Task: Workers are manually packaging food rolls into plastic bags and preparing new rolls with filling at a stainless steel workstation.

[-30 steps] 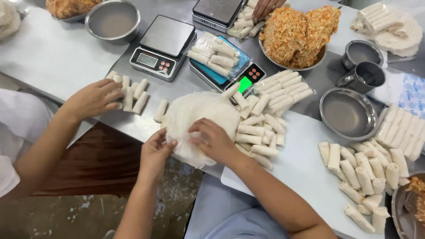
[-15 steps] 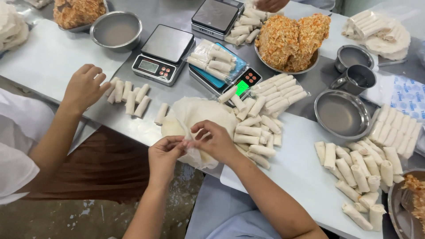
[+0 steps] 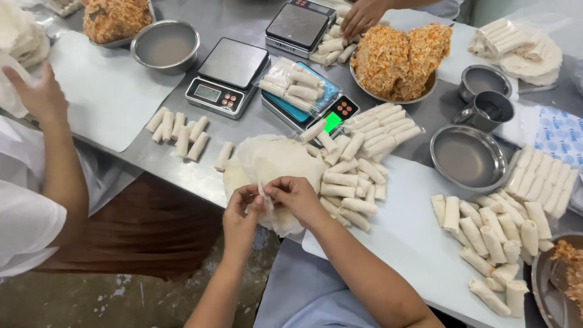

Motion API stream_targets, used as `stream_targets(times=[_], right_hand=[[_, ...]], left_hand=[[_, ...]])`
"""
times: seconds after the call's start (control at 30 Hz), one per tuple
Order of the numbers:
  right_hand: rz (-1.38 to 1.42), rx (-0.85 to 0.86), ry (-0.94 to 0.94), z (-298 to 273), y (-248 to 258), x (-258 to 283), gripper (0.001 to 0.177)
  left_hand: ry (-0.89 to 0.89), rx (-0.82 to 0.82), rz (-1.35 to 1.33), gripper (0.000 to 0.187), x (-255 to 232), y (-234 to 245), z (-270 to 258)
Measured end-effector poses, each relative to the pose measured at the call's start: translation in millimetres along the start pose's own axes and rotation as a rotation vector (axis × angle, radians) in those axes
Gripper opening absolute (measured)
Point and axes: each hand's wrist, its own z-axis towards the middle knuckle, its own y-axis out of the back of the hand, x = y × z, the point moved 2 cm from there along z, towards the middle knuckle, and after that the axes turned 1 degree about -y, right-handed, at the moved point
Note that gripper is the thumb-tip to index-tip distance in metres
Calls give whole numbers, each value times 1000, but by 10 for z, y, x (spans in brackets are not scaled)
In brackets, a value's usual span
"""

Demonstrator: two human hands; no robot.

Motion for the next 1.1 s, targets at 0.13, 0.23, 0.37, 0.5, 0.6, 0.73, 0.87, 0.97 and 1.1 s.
stream_targets(times=[0.13,0.23,0.37,0.5,0.6,0.73,0.87,0.97,1.1], right_hand=[[67,46,61,-3,23,-60,18],[414,142,53,-251,-60,319,18],[496,164,265,-318,-196,569,20],[353,85,263,143,50,335,43],[-85,-97,314,217,378,67,43],[-371,-73,433,-174,9,220,20],[-574,9,456,-354,-262,309,20],[-598,-59,397,-209,-126,204,16],[-123,-261,173,242,363,-269,5]], left_hand=[[40,-7,-110,51,-208,-118,-73],[-81,211,-117,89,-212,-243,-69],[293,159,-821,55,177,-196,-147],[377,83,-691,79,-153,-38,49],[372,65,-531,69,-201,194,-40],[313,18,-329,51,145,406,18],[158,-78,-136,36,260,389,49],[145,-67,-132,33,253,351,38],[41,-118,-76,27,666,508,309]])
